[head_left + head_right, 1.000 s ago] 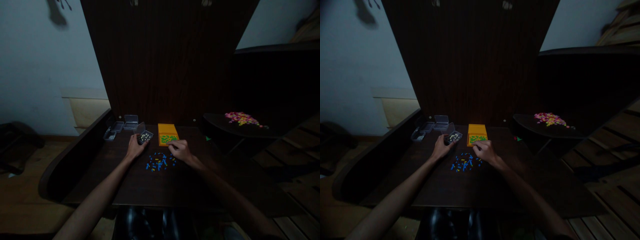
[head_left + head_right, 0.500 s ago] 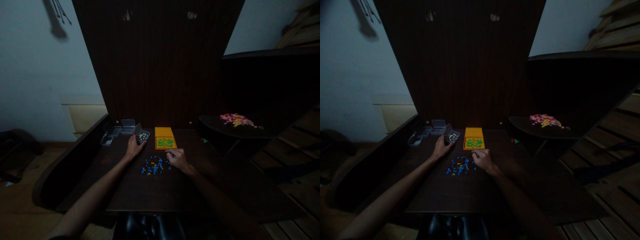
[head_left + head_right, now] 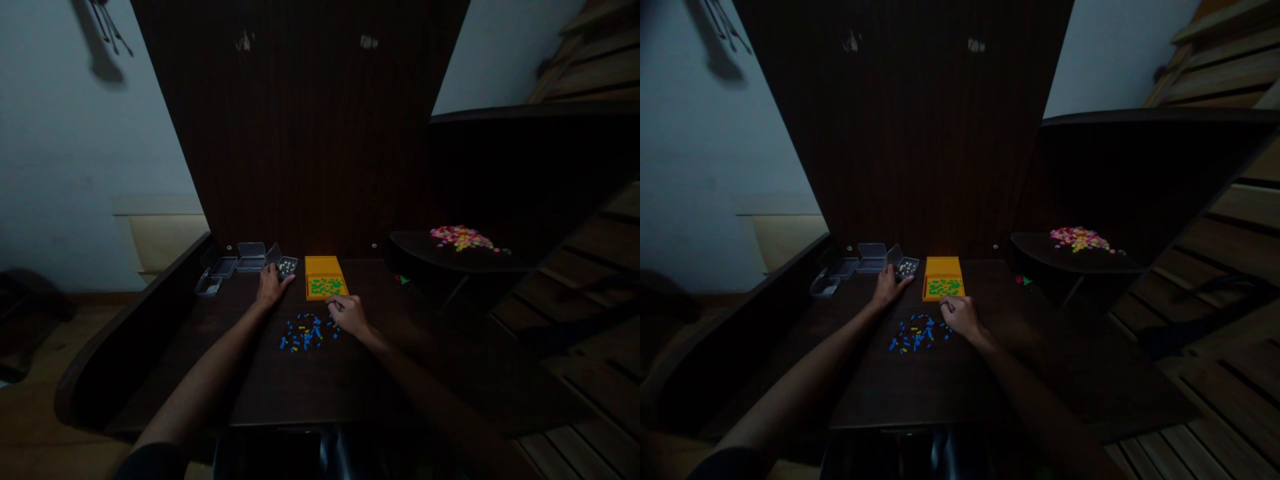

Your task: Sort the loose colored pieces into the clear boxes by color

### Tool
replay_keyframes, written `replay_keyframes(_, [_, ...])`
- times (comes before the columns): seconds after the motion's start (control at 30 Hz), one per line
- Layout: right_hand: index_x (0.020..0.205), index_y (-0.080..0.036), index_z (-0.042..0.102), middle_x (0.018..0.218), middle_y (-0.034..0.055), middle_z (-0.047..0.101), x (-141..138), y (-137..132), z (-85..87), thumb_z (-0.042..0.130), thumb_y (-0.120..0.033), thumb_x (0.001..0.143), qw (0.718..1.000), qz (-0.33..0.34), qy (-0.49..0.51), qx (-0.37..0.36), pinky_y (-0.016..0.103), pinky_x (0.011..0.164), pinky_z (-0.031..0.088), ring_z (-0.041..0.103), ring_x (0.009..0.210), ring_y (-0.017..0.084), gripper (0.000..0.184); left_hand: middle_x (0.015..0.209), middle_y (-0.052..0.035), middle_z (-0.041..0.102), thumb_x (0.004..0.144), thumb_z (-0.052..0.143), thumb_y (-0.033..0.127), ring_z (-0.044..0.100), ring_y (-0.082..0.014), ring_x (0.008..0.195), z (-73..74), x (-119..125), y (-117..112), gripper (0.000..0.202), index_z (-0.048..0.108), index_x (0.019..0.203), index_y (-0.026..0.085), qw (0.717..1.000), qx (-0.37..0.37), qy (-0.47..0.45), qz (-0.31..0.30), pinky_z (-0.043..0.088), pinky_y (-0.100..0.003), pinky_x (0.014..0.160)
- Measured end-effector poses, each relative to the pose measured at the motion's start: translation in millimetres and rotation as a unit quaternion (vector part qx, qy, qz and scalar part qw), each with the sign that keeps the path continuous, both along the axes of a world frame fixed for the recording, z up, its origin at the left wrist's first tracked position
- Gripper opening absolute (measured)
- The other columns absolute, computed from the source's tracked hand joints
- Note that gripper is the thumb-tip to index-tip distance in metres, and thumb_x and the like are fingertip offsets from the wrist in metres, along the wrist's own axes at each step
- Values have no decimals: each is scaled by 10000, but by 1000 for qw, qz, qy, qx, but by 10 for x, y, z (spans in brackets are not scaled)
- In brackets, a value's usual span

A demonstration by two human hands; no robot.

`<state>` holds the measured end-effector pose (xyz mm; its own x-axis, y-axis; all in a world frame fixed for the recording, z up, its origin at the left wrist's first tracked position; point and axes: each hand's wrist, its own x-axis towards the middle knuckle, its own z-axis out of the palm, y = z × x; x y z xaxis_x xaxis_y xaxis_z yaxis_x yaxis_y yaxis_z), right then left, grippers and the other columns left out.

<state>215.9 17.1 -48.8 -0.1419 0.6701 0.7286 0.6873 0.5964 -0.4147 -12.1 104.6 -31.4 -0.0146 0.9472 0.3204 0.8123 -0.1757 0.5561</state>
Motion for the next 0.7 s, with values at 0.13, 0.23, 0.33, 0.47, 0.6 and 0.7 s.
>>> replay_keyframes(0.13, [639,-190,696,498,-12,624,5,2,10,497,-141,754,1000,4,10,0,192,499,395,514,416,97,235,1405,-197,340,798,578,552,466,-337,1256,-6,-40,-65,487,486,1083,168,999,30,4,-31,399,-477,1055])
replay_keyframes(0.23, [622,-182,691,481,-13,602,7,8,22,479,-147,751,999,4,30,13,191,488,379,496,409,94,251,1454,-185,283,807,565,507,409,-343,1315,-16,-154,-168,457,479,1104,169,997,48,16,-59,372,-491,1088])
replay_keyframes(0.33, [601,-177,681,454,-18,561,12,14,34,472,-154,743,999,-3,42,8,194,477,359,461,396,89,254,1379,-186,387,842,480,334,410,-316,1309,2,-324,-231,327,468,1107,142,993,86,42,-71,362,-484,1102])
replay_keyframes(0.47, [588,-173,673,415,-34,480,24,12,48,476,-166,735,999,-15,48,-8,194,469,338,421,388,86,246,1329,-235,440,810,447,208,418,-327,1282,58,-541,-163,377,462,1158,62,991,94,92,-6,344,-465,1113])
replay_keyframes(0.6, [580,-175,663,414,-43,454,28,8,55,477,-163,736,998,-27,54,-17,189,476,335,415,395,84,243,1360,-234,453,807,447,195,385,-352,1314,90,-646,-33,442,471,1220,39,985,34,163,46,333,-467,1111])
replay_keyframes(0.7, [574,-175,655,422,-42,462,27,13,53,482,-151,725,998,-32,49,-19,186,489,339,434,409,84,231,1307,-219,520,817,437,200,416,-357,1283,106,-655,6,478,467,1265,38,980,17,195,45,372,-467,1066])
